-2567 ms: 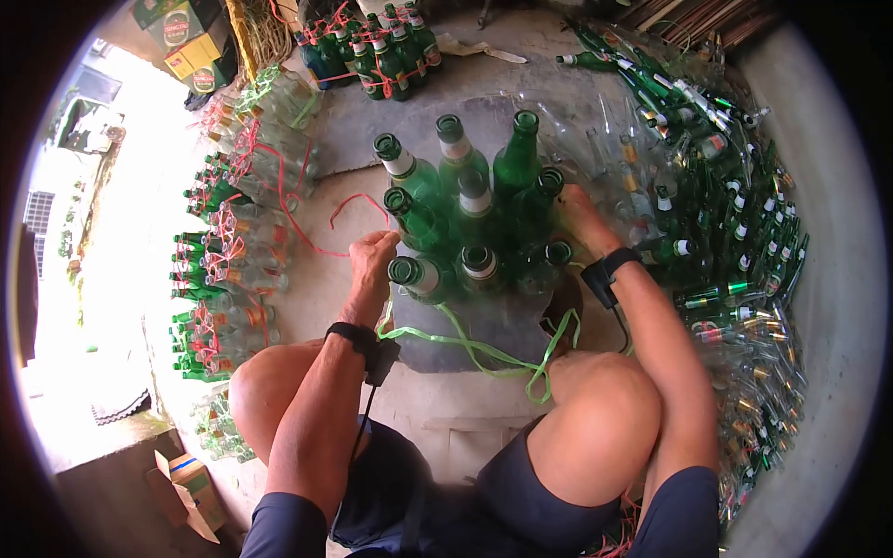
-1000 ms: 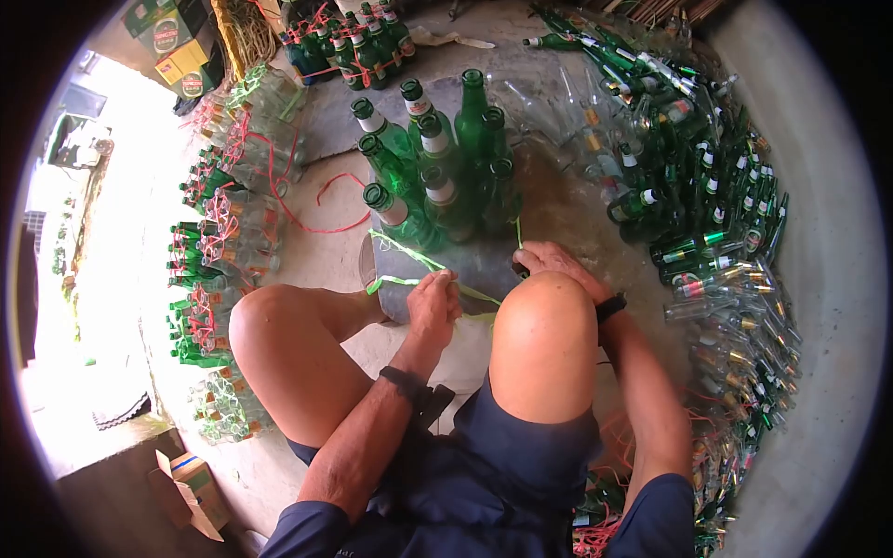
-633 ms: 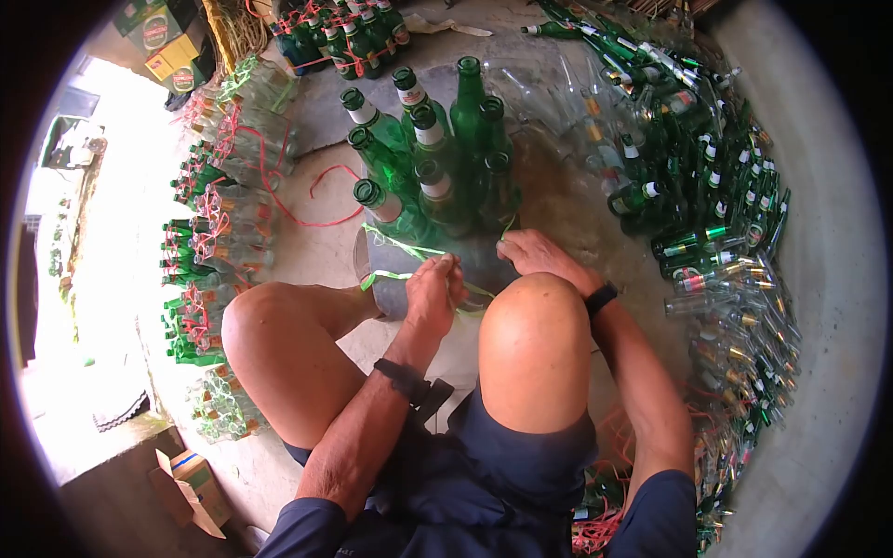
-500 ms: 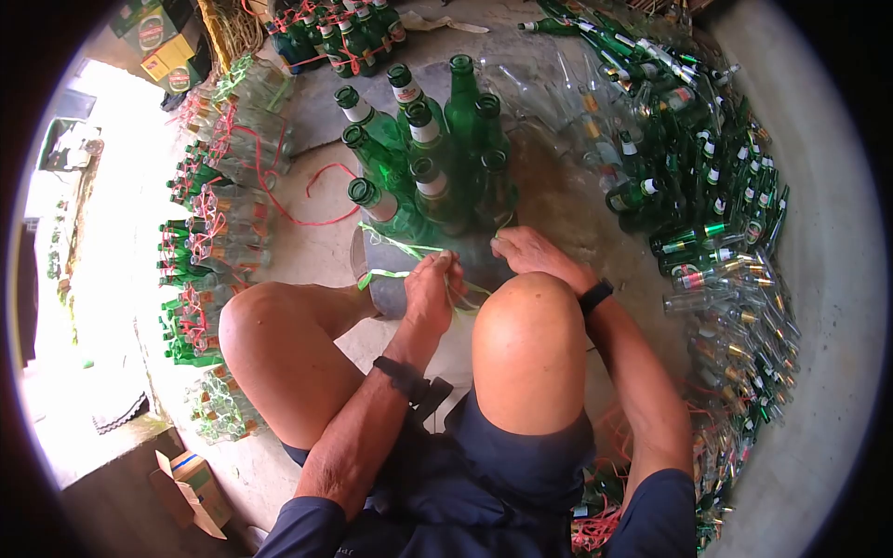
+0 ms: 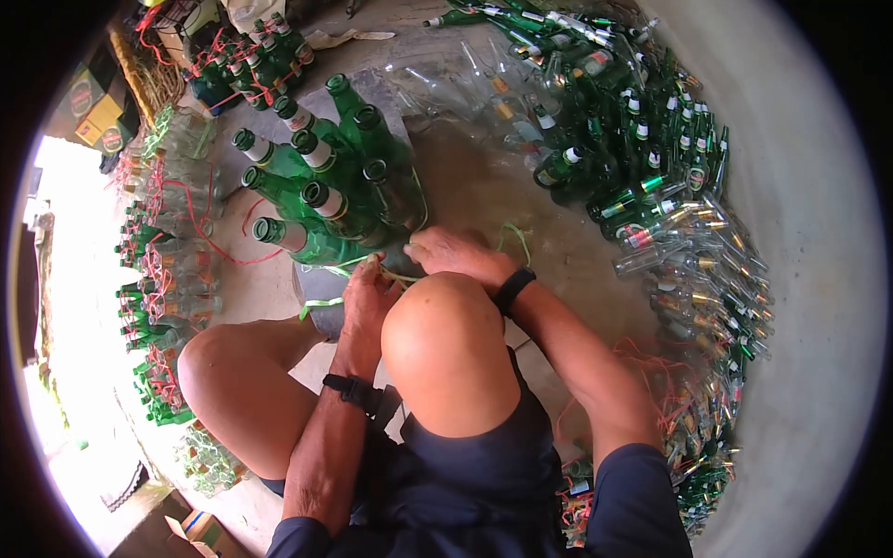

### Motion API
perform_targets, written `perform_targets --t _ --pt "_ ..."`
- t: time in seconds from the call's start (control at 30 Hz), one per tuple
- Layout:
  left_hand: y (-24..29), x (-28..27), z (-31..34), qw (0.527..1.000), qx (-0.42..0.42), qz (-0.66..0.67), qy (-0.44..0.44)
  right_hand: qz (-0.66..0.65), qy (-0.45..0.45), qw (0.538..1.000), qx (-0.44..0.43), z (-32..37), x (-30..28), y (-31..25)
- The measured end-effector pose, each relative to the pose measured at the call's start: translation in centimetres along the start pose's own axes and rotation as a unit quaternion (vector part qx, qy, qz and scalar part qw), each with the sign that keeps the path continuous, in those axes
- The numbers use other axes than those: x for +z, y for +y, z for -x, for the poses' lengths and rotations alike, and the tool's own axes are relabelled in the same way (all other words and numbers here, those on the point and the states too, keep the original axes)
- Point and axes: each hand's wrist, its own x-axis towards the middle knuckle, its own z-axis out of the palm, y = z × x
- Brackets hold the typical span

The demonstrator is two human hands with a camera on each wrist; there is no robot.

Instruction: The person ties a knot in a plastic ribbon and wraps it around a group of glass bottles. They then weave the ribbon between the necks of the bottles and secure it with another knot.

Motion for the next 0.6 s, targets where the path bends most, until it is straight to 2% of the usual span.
perform_targets --t 0.03,0.13,0.27,0.33,0.5,0.57,0.6 --pt "0.2 0.0 0.0 1.0 -0.007 -0.012 0.014 0.021 0.044 0.997 -0.055 0.5 0.1 -0.5" --pt "0.4 0.1 0.2 0.998 -0.013 -0.048 0.042 0.0 0.035 0.999 -0.01 0.8 -0.2 -1.7" --pt "0.2 0.0 -0.2 0.999 -0.008 -0.017 -0.028 0.017 -0.018 0.999 -0.031 0.8 -0.8 -2.0" --pt "0.2 0.0 0.0 0.999 -0.018 -0.015 -0.036 0.052 -0.034 0.994 -0.087 0.6 -0.5 -1.0" --pt "-0.7 0.9 0.6 0.998 -0.014 -0.031 -0.052 -0.011 -0.049 0.994 -0.1 1.5 -1.1 -2.1" --pt "-0.9 0.9 0.5 0.998 0.001 -0.042 -0.053 0.093 -0.039 0.981 -0.165 1.4 -0.7 -0.9" --pt "-1.1 0.9 0.5 0.998 0.001 -0.041 -0.05 0.092 -0.042 0.981 -0.165 1.5 -0.9 -1.1"
